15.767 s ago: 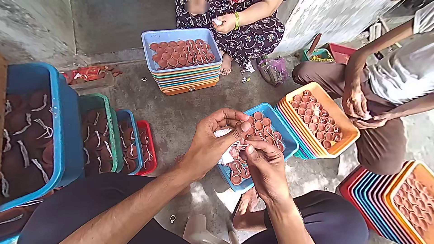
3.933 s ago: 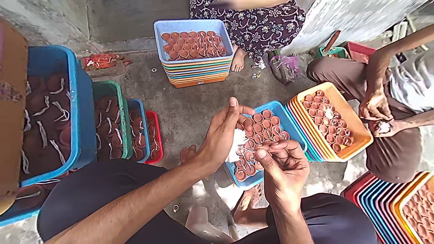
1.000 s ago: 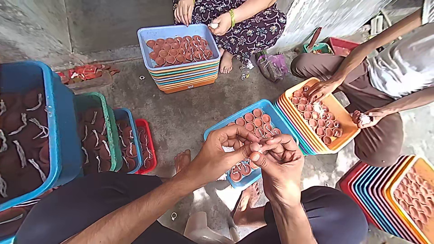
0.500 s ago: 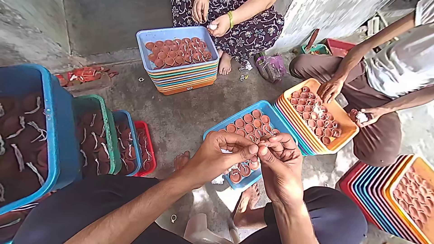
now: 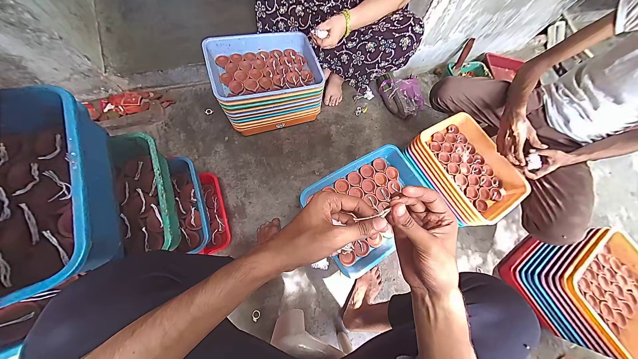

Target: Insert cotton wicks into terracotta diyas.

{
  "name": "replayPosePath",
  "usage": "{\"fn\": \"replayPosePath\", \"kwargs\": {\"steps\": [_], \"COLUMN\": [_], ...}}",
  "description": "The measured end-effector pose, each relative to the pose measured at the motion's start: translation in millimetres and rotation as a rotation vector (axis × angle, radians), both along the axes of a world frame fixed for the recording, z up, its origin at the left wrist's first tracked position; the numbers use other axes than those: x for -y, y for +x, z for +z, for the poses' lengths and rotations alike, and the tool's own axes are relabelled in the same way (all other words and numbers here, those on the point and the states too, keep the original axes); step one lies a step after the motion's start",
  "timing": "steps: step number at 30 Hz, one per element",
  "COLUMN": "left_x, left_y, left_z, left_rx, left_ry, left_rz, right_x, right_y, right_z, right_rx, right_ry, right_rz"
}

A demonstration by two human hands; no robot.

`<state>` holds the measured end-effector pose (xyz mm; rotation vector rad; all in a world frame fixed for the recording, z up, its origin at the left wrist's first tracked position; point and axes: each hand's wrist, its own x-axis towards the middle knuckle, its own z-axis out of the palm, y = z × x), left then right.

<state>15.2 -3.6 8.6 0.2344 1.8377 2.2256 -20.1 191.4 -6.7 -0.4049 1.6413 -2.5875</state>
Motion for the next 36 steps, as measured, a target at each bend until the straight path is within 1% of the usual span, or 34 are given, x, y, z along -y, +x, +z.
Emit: {"fn": "replayPosePath", "kwargs": {"steps": [5, 9, 13, 16, 19, 20, 23, 26, 29, 31, 33, 36], "left_x": [1, 2, 3, 5, 7, 7, 8, 11, 18, 17, 12, 2], "left_y": [-2, -3, -4, -4, -3, -3, -2, 0, -2, -4, -6, -5], "left_z": [-2, -6, -12, -12, -12, -14, -18, -22, -26, -24, -20, -20], "left_rx": [-0.038, -0.127, -0.149, -0.213, -0.342, -0.38, -0.419, -0.405, -0.355, -0.337, -0.343, -0.369], "left_ry": [-0.054, -0.175, -0.285, -0.446, -0.725, -0.788, -0.859, -0.931, -1.041, -1.003, -0.886, -0.683], "left_rz": [0.055, 0.078, 0.099, 0.074, 0.039, 0.027, -0.032, -0.086, -0.061, 0.036, 0.125, 0.202], "right_x": [-9, -11, -12, -13, -16, -17, -19, -23, -26, -27, -24, -17], "right_y": [-9, -14, -17, -18, -18, -19, -20, -20, -23, -24, -22, -17], "right_z": [-4, -6, -8, -8, -8, -8, -8, -7, -5, -5, -5, -6], "right_rx": [-0.124, -0.211, -0.337, -0.369, -0.378, -0.379, -0.347, -0.272, -0.261, -0.263, -0.264, -0.262], "right_ry": [0.164, 0.263, 0.45, 0.526, 0.612, 0.635, 0.642, 0.617, 0.611, 0.63, 0.63, 0.607], "right_rz": [-0.018, -0.008, -0.077, -0.1, -0.076, -0.064, -0.029, -0.009, -0.027, -0.042, -0.038, -0.018]}}
